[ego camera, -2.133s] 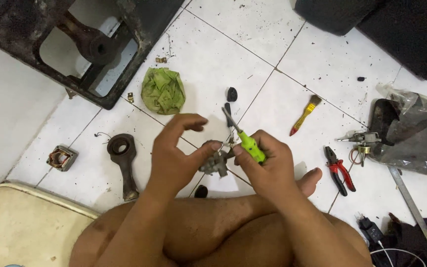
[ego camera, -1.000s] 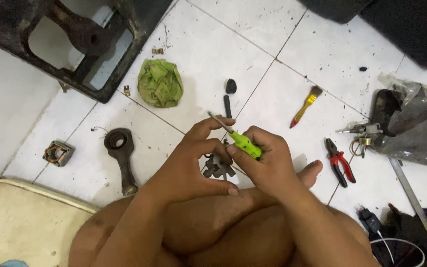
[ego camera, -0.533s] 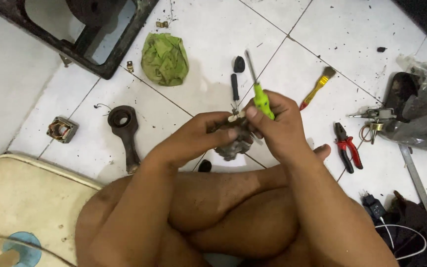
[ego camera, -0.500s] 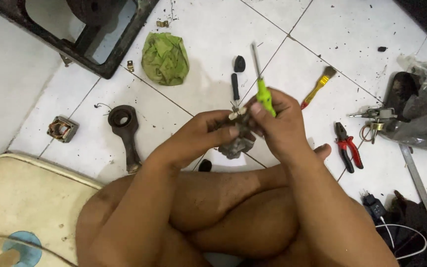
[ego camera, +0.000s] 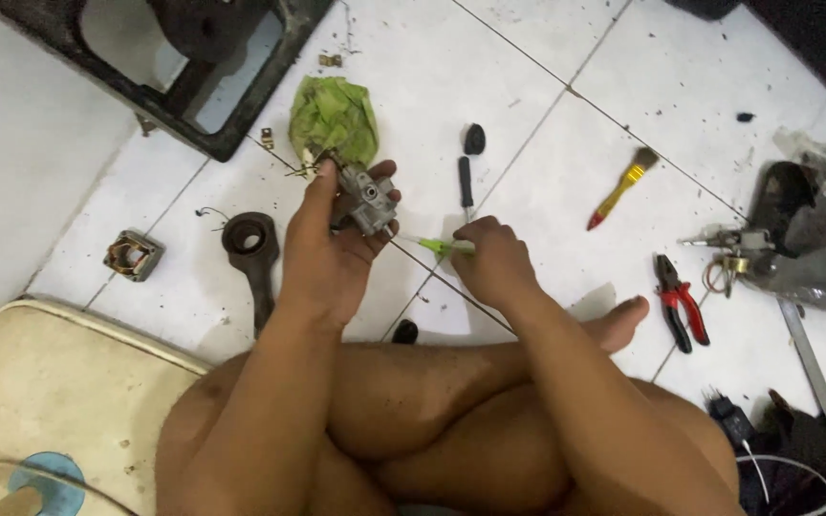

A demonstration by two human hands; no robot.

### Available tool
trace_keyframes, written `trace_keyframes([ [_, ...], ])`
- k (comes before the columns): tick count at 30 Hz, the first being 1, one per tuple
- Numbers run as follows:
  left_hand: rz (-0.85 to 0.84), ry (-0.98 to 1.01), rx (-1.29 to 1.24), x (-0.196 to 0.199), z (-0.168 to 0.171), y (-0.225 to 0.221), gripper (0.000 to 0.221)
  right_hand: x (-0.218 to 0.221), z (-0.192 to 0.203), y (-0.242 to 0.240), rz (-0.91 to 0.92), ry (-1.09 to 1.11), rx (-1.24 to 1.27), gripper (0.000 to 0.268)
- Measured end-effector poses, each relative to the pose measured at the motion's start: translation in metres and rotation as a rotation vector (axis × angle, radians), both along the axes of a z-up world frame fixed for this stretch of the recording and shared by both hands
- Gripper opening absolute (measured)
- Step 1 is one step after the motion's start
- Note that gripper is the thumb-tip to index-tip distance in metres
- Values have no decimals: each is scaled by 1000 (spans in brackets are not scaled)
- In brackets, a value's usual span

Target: Disassembling and cleaning a gas stove valve component using a screwdriver and a cloth while sitting on the floor.

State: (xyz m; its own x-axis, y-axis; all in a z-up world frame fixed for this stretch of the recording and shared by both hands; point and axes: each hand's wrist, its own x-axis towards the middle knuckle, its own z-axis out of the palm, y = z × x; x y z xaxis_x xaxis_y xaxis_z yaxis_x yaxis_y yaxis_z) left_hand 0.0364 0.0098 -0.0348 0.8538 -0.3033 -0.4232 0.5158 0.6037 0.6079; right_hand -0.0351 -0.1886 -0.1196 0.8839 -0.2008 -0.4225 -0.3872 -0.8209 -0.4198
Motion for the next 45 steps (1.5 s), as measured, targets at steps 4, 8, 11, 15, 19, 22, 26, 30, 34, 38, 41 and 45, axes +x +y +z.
trace_keyframes([
  [4,89,54,-11,-1,-5,-7,38,-2,54,24,-161,-350,391,22],
  [8,164,112,-48,-12,-15,-20,42,-15,86,50,-122,-568,508,21],
  [11,171,75,-40,-28,-1,-33,41,-22,94,57,-205,-550,470,15],
  [15,114,88,-43,-38,9,-40,46,-28,89,51,-227,-476,514,15],
  [19,50,98,-23,-41,22,-43,44,-28,82,53,-314,-412,861,30],
  [22,24,133,-50,-46,26,-46,43,-27,82,55,-434,-398,1113,30],
  [26,48,149,-93,-42,-7,-45,41,-29,98,53,-420,-361,832,24],
  [30,73,207,-91,-45,0,-49,40,-26,111,55,-127,-632,413,25],
  [34,33,283,-56,-45,14,-45,47,-24,85,53,-269,-456,683,32],
  [38,-39,399,-102,-46,3,-43,62,-25,89,48,-367,-282,845,45],
  [41,24,515,-194,-44,17,-42,53,-28,98,43,-396,-353,884,38],
  [45,67,552,-256,-34,7,-31,55,-27,102,33,-395,-423,794,33],
])
